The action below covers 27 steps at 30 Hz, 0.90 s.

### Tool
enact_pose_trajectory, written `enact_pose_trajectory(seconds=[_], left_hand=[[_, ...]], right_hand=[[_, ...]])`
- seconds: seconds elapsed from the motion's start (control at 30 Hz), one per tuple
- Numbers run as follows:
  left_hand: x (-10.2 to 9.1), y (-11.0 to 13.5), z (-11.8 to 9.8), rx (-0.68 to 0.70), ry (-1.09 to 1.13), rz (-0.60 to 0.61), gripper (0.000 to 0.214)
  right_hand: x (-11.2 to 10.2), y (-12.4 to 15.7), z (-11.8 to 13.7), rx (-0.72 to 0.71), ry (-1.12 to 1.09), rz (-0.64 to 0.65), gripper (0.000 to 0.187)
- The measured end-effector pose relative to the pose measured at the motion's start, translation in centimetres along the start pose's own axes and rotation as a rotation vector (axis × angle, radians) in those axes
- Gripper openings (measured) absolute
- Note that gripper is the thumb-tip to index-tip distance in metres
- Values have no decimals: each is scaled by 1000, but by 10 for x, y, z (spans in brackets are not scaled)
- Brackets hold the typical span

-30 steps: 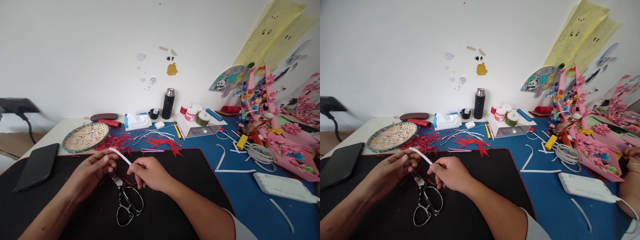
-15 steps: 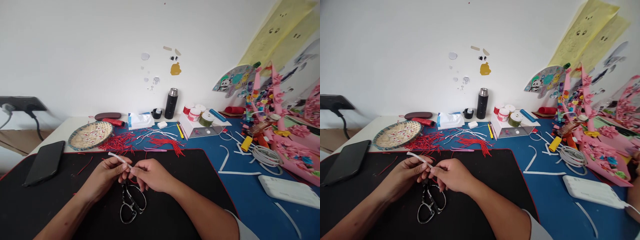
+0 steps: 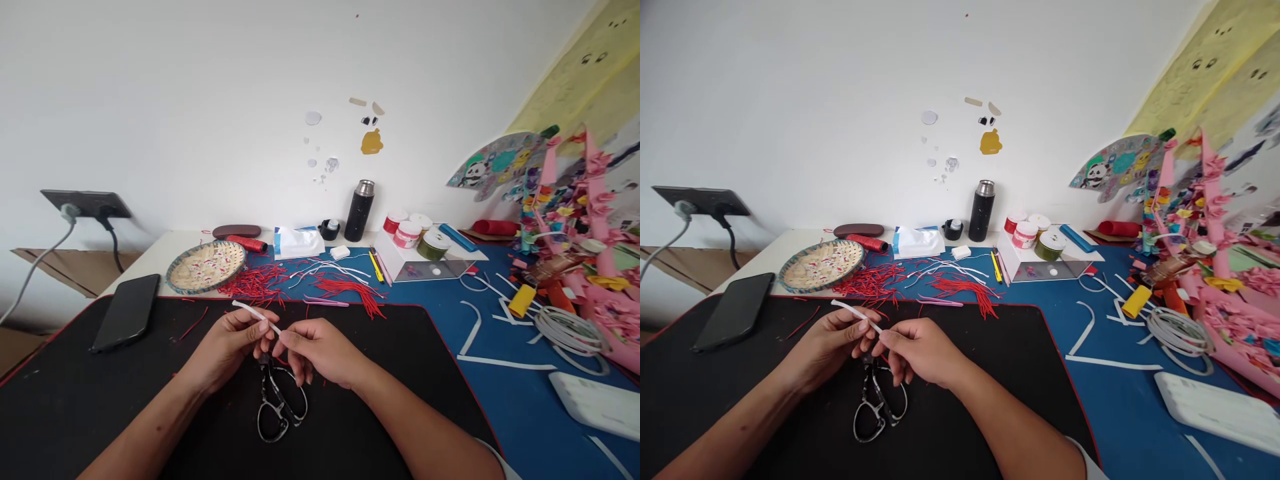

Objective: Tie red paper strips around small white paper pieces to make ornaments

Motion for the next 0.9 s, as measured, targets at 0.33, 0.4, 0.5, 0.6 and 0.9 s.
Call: enact_pose_trajectory(seconds=[0.33, 0.4, 0.5, 0.6, 0.9], left_hand=[[1, 4, -6, 23, 22, 24, 33], [1, 4, -6, 28, 15, 24, 32], [0, 3, -7, 39, 12, 17, 33], [-1, 2, -8, 54, 19, 5, 33], [-3, 0, -5, 53, 52, 14, 34]], right_hand=[[1, 0, 0, 30, -68, 45, 40], [1, 0, 0, 35, -84, 48, 38], [1, -1, 0, 50, -123, 45, 36], [0, -2, 0, 62, -156, 32, 36], [1, -3, 1, 97, -222, 27, 41]])
Point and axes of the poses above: each hand's wrist, its own y-axis away from the middle knuckle, its own x-axis out of the palm, z = x × y, the point moved 2 cm from there along -y, towards the middle knuckle, and after that the axes turned 15 degrees about -z, right-handed, at the moved point
